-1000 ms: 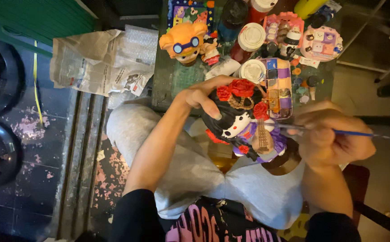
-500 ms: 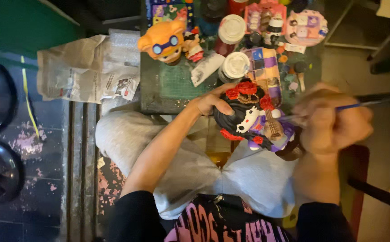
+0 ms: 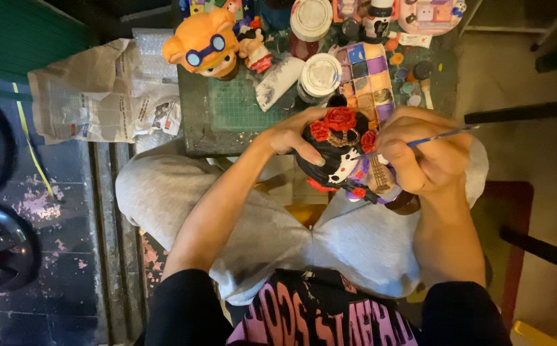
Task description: The person sits on the floor holding a decorative figurine on their lap and paints its details with a fine brush, dipping the brush into paint containers on the workbench and rotating the figurine to reach different sides.
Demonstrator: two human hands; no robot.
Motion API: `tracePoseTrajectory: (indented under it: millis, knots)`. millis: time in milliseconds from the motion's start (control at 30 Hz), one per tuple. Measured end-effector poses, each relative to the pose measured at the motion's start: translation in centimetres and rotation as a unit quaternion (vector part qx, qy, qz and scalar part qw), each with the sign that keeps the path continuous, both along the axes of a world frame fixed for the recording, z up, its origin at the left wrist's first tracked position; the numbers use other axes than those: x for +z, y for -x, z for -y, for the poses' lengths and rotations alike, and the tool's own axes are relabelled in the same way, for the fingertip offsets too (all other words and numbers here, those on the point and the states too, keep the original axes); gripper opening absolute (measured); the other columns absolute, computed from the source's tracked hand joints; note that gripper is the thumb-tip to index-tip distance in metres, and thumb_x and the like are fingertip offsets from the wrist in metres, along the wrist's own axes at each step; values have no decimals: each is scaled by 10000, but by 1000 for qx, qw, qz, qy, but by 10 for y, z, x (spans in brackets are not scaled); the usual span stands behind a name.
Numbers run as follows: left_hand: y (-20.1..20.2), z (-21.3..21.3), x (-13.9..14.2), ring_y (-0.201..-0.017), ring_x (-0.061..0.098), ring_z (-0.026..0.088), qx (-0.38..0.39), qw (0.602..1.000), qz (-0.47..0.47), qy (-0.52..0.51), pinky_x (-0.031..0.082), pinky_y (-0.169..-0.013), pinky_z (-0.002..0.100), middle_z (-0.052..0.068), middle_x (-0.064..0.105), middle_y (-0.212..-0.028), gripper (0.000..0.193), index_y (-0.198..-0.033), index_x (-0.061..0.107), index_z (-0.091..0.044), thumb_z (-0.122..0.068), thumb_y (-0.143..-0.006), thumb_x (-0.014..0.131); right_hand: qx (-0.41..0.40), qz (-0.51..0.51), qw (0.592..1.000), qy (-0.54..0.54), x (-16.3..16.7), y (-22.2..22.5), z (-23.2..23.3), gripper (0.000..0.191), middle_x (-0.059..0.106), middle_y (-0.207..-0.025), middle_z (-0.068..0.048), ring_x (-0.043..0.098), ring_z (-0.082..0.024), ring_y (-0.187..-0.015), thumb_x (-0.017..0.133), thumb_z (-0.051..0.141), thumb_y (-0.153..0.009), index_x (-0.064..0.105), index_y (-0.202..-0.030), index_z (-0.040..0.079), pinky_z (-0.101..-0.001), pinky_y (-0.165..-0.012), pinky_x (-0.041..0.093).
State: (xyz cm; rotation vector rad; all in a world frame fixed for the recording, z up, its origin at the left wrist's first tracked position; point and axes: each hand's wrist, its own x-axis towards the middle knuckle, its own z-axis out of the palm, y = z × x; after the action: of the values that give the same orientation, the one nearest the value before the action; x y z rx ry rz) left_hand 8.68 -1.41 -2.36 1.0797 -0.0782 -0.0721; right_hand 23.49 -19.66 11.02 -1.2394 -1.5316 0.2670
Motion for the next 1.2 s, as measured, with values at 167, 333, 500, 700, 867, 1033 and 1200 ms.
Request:
tracePoseTrajectory:
  millis: [167,333,500,700,867,1033,1200]
  knots:
    - [1,-3,-9,-1283,594,207,13,998,20,-55,433,-1172,346,113,658,-1378,964,-1444,571,29,-248,-584,908,10,30,999,25,1,-1,-4,149,646,-789,-146,647,-266,-682,645,2,-1007,611,-875,-59,-342,-592,508]
    - [2,-1,-14,-1322,552,211,50,994,2,-95,392,-1170,341,113,610,-1402,983,-1456,557,30,-219,-576,916,-11,55,997,47,3,1,-3,118,654,-821,-150,640,-261,-665,667,-3,-1013,630,-912,-51,-347,-615,510]
    - [-1,-2,-10,-1268,601,209,5,1000,2,-24,445,-1161,349,120,664,-1360,958,-1451,564,28,-185,-587,919,-22,49,997,60,1,0,-3,111,667,-835,-144,645,-256,-671,685,-17,-1011,640,-914,-48,-343,-631,515]
    - [1,-1,-12,-1305,573,194,27,998,-8,-54,414,-1177,337,99,636,-1396,982,-1460,549,15,-199,-576,918,-27,55,996,60,-2,0,-2,106,663,-837,-136,663,-266,-706,695,-23,-1012,650,-920,-52,-351,-679,550]
    - [2,-2,-15,-1303,578,200,23,997,-9,-76,417,-1176,336,100,645,-1391,975,-1459,558,11,-213,-579,915,-34,57,995,71,-2,1,-2,108,669,-843,-131,674,-263,-719,681,-18,-1025,657,-923,-48,-345,-686,550]
    - [1,-2,-14,-1309,570,197,28,996,-10,-79,412,-1174,333,95,638,-1394,979,-1462,552,10,-206,-581,919,-34,61,995,75,-1,0,-2,122,673,-831,-136,670,-253,-699,676,-12,-1029,661,-915,-52,-334,-653,535]
    - [0,0,-12,-1285,578,196,6,1000,-17,-2,429,-1172,339,94,646,-1375,968,-1461,543,20,-167,-594,929,-31,54,996,68,0,0,-3,143,679,-837,-145,663,-244,-683,677,1,-1044,660,-913,-55,-325,-623,519]
